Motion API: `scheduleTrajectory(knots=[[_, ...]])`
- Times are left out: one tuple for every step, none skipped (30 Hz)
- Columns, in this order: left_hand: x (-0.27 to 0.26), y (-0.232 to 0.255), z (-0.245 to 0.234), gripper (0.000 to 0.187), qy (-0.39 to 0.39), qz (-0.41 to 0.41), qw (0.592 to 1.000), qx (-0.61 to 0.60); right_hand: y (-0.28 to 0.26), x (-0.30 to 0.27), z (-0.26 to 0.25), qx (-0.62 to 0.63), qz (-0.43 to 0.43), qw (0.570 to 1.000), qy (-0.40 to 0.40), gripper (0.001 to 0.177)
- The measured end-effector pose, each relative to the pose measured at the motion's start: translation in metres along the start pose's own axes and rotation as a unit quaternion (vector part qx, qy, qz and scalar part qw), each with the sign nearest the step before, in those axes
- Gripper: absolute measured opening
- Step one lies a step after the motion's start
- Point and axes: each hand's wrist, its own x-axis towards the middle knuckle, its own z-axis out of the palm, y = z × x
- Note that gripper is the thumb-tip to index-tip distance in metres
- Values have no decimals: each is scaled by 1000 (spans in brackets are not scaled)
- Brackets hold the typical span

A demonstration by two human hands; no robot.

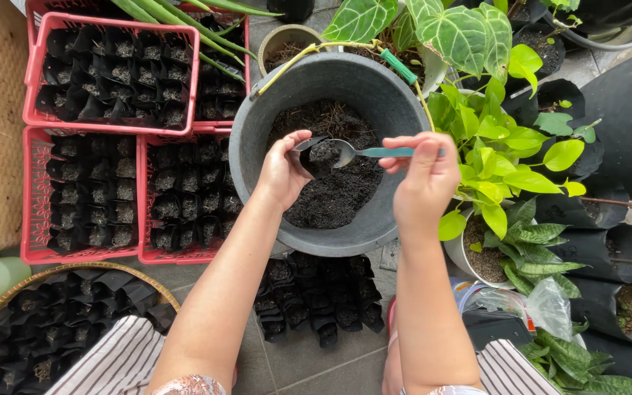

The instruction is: Filling small plastic nursery pots with soil using a spoon.

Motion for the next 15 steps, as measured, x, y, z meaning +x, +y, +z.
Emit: scheduleTrajectory(knots=[[1, 0, -1, 36, -1, 0, 1000, 0, -1, -2, 4, 0, 0, 1000, 1, 37], [2, 0, -2, 37, -7, -6, 1000, 0, -2, -5, 7, -23, -47, 998, -28, 37], [3, -1, -3, 38, -13, -12, 1000, 0, -3, -7, 11, -46, -93, 993, -57, 38], [4, -1, -5, 38, -13, -12, 1000, 0, -6, -10, 14, -46, -93, 993, -57, 38], [5, -1, -6, 38, -15, -14, 1000, -4, -10, -12, 16, -64, -127, 986, -85, 37], [6, -1, -8, 38, -16, -16, 1000, -8, -13, -15, 19, -82, -162, 977, -113, 36], [3, 1, -6, 38, -16, -16, 1000, -8, -15, -14, 19, -82, -162, 977, -114, 36], [0, 3, -3, 37, -17, -21, 1000, -13, -17, -14, 19, -82, -186, 967, -151, 34], [-2, 6, -1, 37, -20, -25, 999, -16, -18, -13, 19, -82, -211, 956, -186, 32], [-5, 8, 2, 37, -20, -25, 999, -16, -18, -12, 18, -82, -212, 956, -186, 32], [-9, 10, 5, 37, -21, -30, 999, -21, -17, -12, 16, -78, -220, 952, -198, 32], [-13, 13, 8, 38, -22, -35, 999, -26, -16, -13, 14, -73, -227, 948, -211, 31], [-13, 13, 8, 38, -21, -35, 999, -26, -19, -11, 13, -73, -227, 948, -212, 31], [-13, 13, 8, 37, -26, -37, 998, -35, -22, -10, 13, -66, -240, 945, -214, 33], [-13, 14, 8, 36, -33, -40, 998, -44, -25, -9, 11, -60, -253, 941, -217, 35]])
